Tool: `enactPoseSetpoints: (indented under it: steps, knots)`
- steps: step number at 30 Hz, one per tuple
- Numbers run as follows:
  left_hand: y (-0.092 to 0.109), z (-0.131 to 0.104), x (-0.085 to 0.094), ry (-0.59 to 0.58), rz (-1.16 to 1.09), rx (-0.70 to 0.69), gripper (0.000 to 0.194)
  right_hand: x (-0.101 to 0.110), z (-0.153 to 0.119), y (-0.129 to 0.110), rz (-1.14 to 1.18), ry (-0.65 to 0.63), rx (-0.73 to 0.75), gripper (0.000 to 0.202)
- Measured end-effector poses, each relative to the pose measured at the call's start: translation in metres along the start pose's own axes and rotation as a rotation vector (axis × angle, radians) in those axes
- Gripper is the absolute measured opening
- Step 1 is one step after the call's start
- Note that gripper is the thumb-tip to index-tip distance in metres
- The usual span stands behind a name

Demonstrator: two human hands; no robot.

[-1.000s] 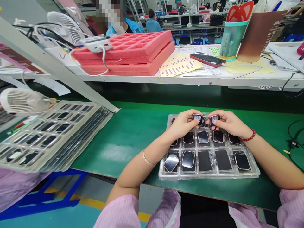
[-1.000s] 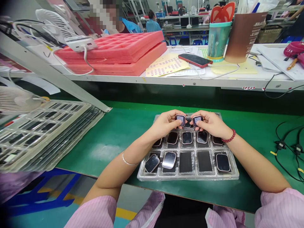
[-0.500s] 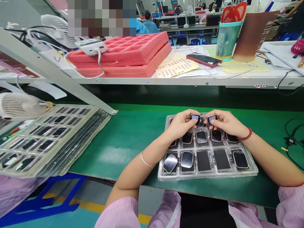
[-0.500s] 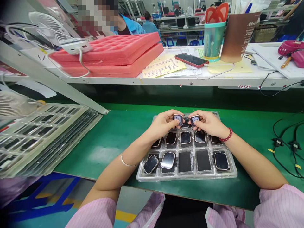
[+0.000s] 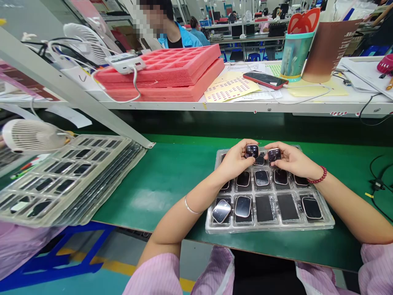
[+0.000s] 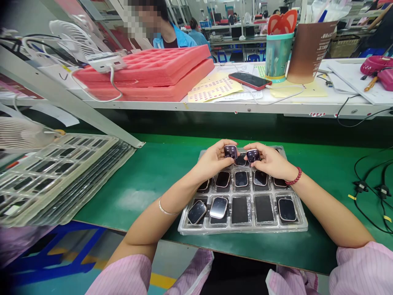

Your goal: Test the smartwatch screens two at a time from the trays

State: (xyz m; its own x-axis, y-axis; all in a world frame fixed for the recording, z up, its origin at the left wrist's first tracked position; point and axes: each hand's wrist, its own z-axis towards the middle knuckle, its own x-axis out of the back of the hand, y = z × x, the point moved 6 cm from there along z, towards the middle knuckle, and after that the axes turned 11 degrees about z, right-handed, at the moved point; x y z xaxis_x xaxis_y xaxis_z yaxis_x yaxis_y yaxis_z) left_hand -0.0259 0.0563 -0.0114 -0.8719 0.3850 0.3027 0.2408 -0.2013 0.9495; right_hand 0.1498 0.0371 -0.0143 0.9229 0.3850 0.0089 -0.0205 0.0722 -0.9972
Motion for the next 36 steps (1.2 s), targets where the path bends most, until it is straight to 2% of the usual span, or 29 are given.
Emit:
enactPoseSetpoints:
  steps: [5,8,11,17,20,22,25,27,29,32,34,36]
  knots:
    - [0.0004,-0.0012,-0.0019,-0.04,-0.002,0.023,0.03,0.0032,0.0001,0.0017,0.007,0.044,-0.068,0.032]
    - [-0.0027,-0.0012,-0.0026,-0.046,-0.002,0.068,0.037,0.0017,-0.0006,-0.0007,-0.033,0.033,-0.037,0.023]
    - [-0.0029,-0.0002,-0.0011,-0.016,-0.008,0.045,0.042,-0.0005,-0.0014,-0.0023,-0.043,-0.004,-0.009,0.027]
    - [-0.0009,-0.0002,-0.0012,-0.022,-0.014,0.011,0.028,-0.0013,-0.0009,0.0047,-0.017,-0.063,-0.086,0.039]
    - [0.0017,-0.0014,-0.0011,-0.023,-0.022,-0.005,0.039,-0.0025,-0.0004,0.002,0.023,-0.075,-0.029,0.043]
    - [0.0026,-0.0021,-0.0023,-0.043,-0.039,-0.005,0.04,-0.0021,-0.0005,0.0022,0.021,-0.069,-0.032,0.04]
    - [0.0012,-0.0024,-0.003,-0.062,-0.059,0.037,0.03,0.0019,-0.0009,0.0053,0.029,-0.024,-0.084,0.028]
    - [-0.0002,-0.0023,-0.0014,-0.038,-0.062,0.062,0.039,0.0043,-0.001,0.0057,0.071,0.005,-0.094,0.036]
    - [-0.0004,-0.002,0.0,-0.017,-0.063,0.059,0.041,0.0052,-0.0011,0.0053,0.082,0.026,-0.093,0.035]
    - [0.0011,-0.0021,-0.0013,-0.039,-0.067,0.023,0.058,0.0042,-0.0011,0.0038,0.036,0.036,-0.086,0.042]
    - [0.0014,-0.0024,-0.0027,-0.061,-0.066,0.021,0.045,0.003,-0.0011,0.0035,0.03,0.027,-0.088,0.041]
    - [0.0009,-0.0024,-0.0024,-0.056,-0.059,0.035,0.033,0.0033,-0.0009,0.0043,0.066,0.028,-0.101,0.03]
